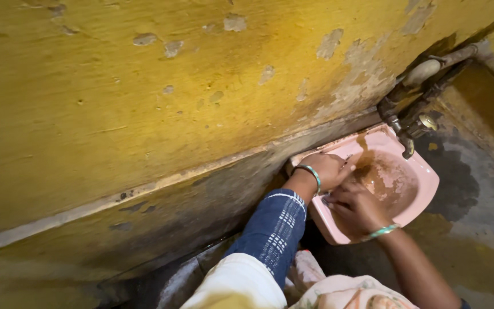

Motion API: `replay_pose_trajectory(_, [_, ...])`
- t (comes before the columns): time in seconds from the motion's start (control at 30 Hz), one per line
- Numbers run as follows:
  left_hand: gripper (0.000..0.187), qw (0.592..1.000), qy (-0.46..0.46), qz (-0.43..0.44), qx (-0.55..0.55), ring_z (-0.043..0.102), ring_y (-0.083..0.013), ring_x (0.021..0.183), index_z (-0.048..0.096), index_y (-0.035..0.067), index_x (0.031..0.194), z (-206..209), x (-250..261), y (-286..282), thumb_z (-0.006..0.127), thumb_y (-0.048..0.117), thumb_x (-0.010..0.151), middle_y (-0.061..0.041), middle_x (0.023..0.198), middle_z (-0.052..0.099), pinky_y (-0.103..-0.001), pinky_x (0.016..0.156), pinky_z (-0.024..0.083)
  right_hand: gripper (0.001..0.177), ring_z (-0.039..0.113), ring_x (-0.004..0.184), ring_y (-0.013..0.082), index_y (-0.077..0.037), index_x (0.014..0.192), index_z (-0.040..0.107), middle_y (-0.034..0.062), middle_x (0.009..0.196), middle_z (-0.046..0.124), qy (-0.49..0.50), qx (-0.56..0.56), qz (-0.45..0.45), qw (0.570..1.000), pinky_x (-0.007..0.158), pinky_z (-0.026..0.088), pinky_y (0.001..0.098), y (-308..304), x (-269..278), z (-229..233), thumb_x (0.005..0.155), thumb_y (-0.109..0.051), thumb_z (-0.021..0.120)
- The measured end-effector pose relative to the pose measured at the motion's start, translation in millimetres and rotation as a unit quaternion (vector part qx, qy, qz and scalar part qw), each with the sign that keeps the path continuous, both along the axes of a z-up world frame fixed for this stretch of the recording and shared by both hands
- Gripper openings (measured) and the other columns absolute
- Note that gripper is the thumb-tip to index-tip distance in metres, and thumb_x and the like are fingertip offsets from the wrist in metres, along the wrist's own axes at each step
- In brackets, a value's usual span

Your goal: The person cleans a small pink wall-mounted sink by hand using a piece of mesh and water from the tap.

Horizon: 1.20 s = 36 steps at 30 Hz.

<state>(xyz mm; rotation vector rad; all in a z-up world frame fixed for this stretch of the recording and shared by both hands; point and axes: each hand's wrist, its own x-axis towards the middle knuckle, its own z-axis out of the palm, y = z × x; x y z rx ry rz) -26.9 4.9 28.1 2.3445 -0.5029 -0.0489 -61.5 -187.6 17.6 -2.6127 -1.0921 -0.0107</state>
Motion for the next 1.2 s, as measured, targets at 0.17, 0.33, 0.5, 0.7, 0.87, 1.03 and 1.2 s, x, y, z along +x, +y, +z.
replay_pose_trajectory(0.17, [0.055,0.998,-0.065,-0.007,0.007,0.068,-0.0358,0.111,0.075,0.014,0.112,-7.8,0.0,-3.8,0.039,0.054,0.099,-0.015,0.119,0.074,-0.048,0.098,0.051,0.024,0.072,0.087,0.0184,-0.01,0.109,0.078,0.0049,0.1,0.078,0.163,0.138,-0.195,0.957,0.08,0.057,0.0354,-35.1,7.5,-0.4,0.086,-0.017,0.075])
replay_pose_trajectory(0.33, [0.058,0.987,-0.014,0.027,-0.16,0.063,-0.0408,0.114,0.06,0.019,0.139,-23.4,17.0,-55.2,0.038,0.053,0.097,-0.02,0.125,0.067,-0.05,0.099,0.048,0.02,0.066,0.091,0.0203,-0.007,0.116,0.064,0.0041,0.101,0.069,0.339,0.441,-0.419,0.718,0.077,0.057,0.0381,-59.7,29.5,-7.0,0.099,-0.017,0.067])
replay_pose_trajectory(0.5, [0.058,0.972,0.105,0.06,-0.201,0.062,-0.0408,0.12,0.073,0.007,0.121,-66.1,56.2,-132.6,0.041,0.051,0.101,-0.024,0.126,0.069,-0.048,0.103,0.046,0.019,0.068,0.095,0.0224,-0.002,0.114,0.063,0.0101,0.11,0.068,0.362,0.443,-0.398,0.717,0.081,0.059,0.0368,-63.8,34.8,-6.4,0.1,-0.014,0.059])
replay_pose_trajectory(0.7, [0.05,0.91,0.202,0.188,-0.309,0.066,-0.0409,0.116,0.073,0.0,0.118,-100.6,93.0,-165.1,0.052,0.04,0.096,-0.027,0.121,0.069,-0.047,0.1,0.05,0.022,0.071,0.088,0.0234,0.003,0.11,0.067,0.0146,0.107,0.072,0.267,0.464,-0.386,0.751,0.077,0.059,0.0369,-97.2,56.1,20.6,0.102,-0.015,0.059])
replay_pose_trajectory(0.87, [0.043,0.896,0.213,0.215,-0.325,0.069,-0.0379,0.112,0.074,0.002,0.115,-73.8,107.7,-166.8,0.057,0.033,0.091,-0.025,0.118,0.071,-0.046,0.097,0.053,0.034,0.062,0.083,0.0213,0.004,0.113,0.062,0.0134,0.105,0.073,0.015,0.475,-0.382,0.792,0.067,0.052,0.0306,-114.8,87.8,72.3,0.117,-0.03,0.066])
replay_pose_trajectory(1.03, [0.038,0.914,0.196,0.166,-0.313,0.068,-0.0388,0.112,0.077,0.005,0.118,-56.5,122.0,-181.8,0.056,0.025,0.093,-0.022,0.119,0.072,-0.046,0.097,0.053,0.037,0.07,0.094,0.0346,-0.009,0.126,0.068,0.0181,0.108,0.071,-0.077,0.197,-0.322,0.923,0.078,0.053,0.0447,-72.1,102.3,144.1,0.107,-0.041,0.062])
replay_pose_trajectory(1.2, [0.038,0.893,0.204,0.19,-0.354,0.067,-0.0325,0.109,0.066,0.006,0.124,-58.3,134.4,-199.0,0.065,0.027,0.093,-0.017,0.116,0.07,-0.043,0.093,0.052,0.044,0.066,0.102,0.0452,-0.015,0.121,0.07,0.0253,0.112,0.07,-0.111,-0.082,-0.35,0.926,0.088,0.052,0.0548,-34.1,108.2,154.1,0.104,-0.052,0.053])
